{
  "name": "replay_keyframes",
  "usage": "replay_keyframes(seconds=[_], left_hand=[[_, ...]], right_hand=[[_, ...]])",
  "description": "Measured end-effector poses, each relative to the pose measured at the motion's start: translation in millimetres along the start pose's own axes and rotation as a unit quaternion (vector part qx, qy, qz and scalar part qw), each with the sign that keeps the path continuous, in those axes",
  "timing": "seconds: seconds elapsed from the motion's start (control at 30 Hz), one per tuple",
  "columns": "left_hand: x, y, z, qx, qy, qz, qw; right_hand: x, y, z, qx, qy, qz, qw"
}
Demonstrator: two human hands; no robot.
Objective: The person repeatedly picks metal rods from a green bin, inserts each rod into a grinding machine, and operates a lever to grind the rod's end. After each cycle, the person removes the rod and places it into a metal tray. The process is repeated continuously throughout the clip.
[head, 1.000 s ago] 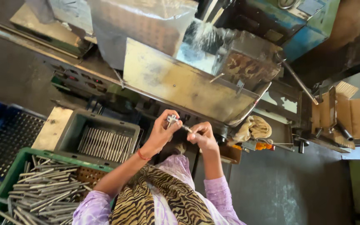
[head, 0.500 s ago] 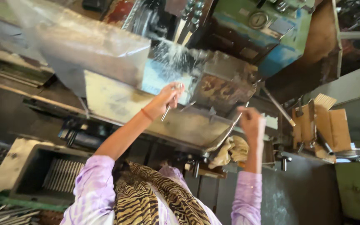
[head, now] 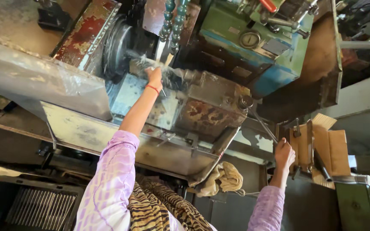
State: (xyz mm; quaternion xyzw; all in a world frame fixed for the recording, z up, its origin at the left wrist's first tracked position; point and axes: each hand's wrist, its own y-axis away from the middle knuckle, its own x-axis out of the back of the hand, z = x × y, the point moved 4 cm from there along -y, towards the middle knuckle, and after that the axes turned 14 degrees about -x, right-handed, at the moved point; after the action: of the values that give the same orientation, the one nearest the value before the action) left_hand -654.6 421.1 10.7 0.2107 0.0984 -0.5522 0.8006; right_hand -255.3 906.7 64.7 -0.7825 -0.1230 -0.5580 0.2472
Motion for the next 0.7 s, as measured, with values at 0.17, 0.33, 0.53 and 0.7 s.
replay_keyframes(seconds=[0.17,0.33,0.53,0.7], left_hand=[[2.0,-18.3,-14.7,0.055,0.011,-0.018,0.998],[5.8,-30.2,-23.0,0.039,0.036,-0.077,0.996],[5.9,-30.8,-29.3,0.08,0.108,-0.073,0.988],[-5.5,-30.7,-33.3,0.046,0.142,-0.102,0.984]], right_hand=[[-14.0,-12.0,3.2,-0.047,0.039,0.005,0.998],[-23.2,-4.7,11.5,-0.063,0.046,0.021,0.997],[-27.1,2.6,19.1,-0.076,0.047,0.046,0.995],[-26.8,-9.7,14.9,-0.055,0.026,0.078,0.995]])
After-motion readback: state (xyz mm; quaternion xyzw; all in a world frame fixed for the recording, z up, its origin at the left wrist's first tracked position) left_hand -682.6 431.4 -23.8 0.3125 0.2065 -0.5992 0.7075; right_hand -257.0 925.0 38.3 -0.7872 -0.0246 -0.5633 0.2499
